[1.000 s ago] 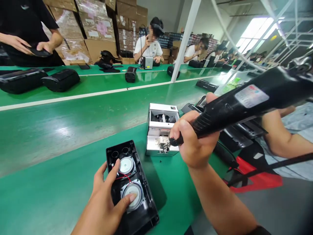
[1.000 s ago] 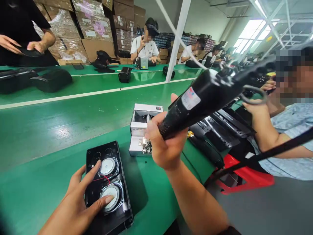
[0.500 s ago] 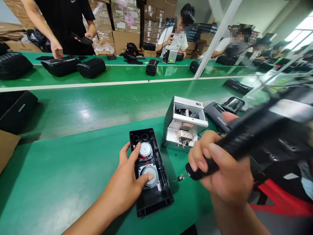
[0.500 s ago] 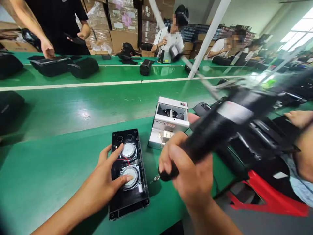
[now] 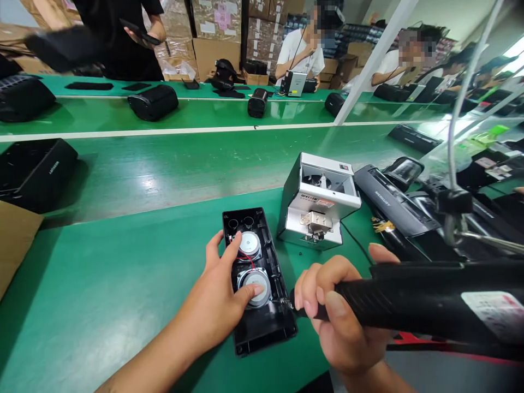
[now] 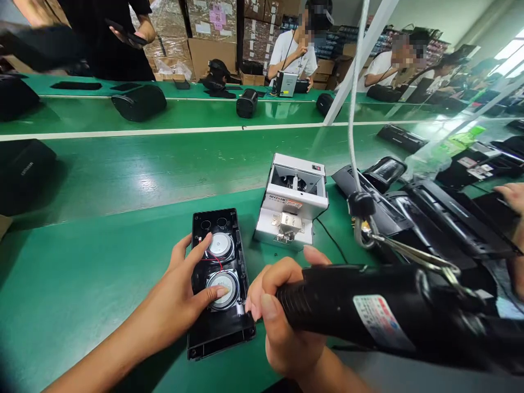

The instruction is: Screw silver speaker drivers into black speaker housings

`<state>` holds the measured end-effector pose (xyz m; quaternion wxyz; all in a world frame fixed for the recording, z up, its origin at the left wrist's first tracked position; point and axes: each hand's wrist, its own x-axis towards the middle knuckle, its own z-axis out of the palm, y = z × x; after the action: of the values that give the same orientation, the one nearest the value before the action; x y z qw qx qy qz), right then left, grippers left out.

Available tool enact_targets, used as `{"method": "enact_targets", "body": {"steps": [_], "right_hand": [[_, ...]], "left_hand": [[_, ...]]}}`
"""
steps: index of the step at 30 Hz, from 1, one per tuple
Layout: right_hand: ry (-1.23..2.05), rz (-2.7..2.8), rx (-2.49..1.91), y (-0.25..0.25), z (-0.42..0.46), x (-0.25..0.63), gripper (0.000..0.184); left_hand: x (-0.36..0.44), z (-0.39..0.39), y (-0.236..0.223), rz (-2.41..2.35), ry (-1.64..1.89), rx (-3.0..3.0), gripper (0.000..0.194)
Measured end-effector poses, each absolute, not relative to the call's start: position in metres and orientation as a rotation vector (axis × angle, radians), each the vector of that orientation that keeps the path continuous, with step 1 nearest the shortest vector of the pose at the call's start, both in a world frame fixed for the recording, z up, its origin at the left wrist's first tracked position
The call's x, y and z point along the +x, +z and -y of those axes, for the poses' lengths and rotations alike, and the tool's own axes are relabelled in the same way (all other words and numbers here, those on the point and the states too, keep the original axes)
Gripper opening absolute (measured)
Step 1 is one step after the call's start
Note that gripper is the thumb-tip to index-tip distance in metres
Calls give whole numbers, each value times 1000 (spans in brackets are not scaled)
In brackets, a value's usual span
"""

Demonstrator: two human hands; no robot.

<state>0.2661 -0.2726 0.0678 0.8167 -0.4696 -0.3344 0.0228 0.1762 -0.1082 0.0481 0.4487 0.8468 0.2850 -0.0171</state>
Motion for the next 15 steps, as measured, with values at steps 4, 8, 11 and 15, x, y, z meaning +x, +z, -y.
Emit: {"method": "enact_targets", "body": {"steps": [4,8,11,15], "right_hand": [[52,720,-1005,64,270,267,50],[77,723,-991,55,271,268,54],[94,762,-1035,48,275,268,58],[89,855,-1077,47,275,266,55]], "left_hand": [[177,110,52,-726,-76,2084,94],[178,109,52,-723,-73,2094,95],[177,109,53,-722,-74,2100,95],[178,110,55,-723,-75,2100,94]]}}
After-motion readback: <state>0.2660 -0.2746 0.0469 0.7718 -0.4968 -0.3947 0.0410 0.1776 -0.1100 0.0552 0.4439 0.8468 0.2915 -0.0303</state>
